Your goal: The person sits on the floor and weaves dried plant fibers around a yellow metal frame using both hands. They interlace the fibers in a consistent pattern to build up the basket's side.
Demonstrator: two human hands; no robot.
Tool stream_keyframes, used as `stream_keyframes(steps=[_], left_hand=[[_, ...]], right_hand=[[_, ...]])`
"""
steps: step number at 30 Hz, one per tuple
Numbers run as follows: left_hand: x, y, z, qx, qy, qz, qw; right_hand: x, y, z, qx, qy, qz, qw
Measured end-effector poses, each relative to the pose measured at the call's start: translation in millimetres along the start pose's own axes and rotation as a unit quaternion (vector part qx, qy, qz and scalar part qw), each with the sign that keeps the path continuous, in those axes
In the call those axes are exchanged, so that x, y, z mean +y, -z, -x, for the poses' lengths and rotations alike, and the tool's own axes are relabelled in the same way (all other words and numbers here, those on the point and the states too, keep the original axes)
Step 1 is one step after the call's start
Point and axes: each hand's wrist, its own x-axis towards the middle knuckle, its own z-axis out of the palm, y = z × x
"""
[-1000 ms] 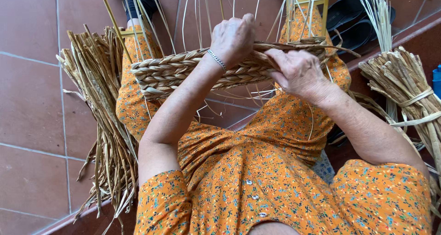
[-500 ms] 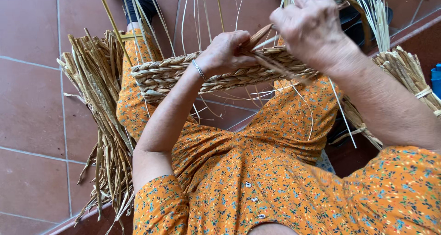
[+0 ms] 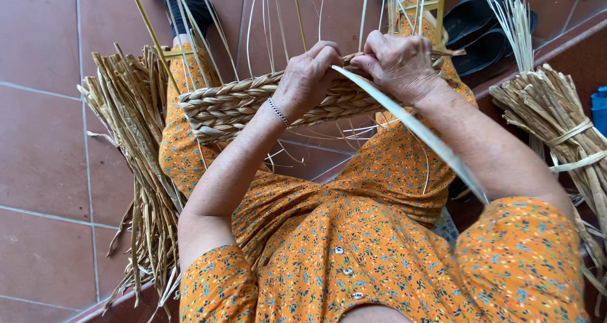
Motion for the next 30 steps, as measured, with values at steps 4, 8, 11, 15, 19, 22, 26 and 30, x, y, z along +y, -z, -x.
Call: stream_keyframes(steps=[4, 8, 11, 15, 19, 22, 26, 30], left_hand=[[-9.8, -7.7, -4.1, -0.045, 0.146, 0.031, 0.988], [-22.4, -17.9, -20.4, -0.009, 0.153, 0.004, 0.988], [-22.5, -21.8, -26.4, 0.008, 0.186, -0.01, 0.982], [-12.2, -25.0, -19.1, 0.016, 0.231, -0.013, 0.973], [-11.5, -37.4, -20.8, -0.048, 0.147, -0.17, 0.973], [-20.1, -45.0, -31.0, -0.102, 0.065, -0.191, 0.974], [-29.7, -29.5, -38.9, -0.113, 0.064, 0.027, 0.991], [-16.0, -3.1, -32.5, -0.192, 0.101, 0.151, 0.965]], right_hand=[[4.9, -10.4, 7.1, -0.004, -0.033, -0.026, 0.999], [2.3, 1.5, 28.1, -0.01, -0.043, -0.156, 0.987], [-8.9, 14.7, 35.8, 0.058, 0.011, -0.132, 0.989], [-18.7, 37.2, 38.7, 0.183, 0.164, 0.118, 0.962], [-25.9, 40.2, 43.3, 0.149, 0.142, 0.134, 0.969], [-22.3, 42.6, 44.3, 0.043, 0.081, 0.019, 0.996], [-10.4, 62.9, 30.4, 0.008, 0.048, 0.018, 0.999], [-18.4, 74.4, 6.4, 0.163, 0.22, 0.169, 0.947]])
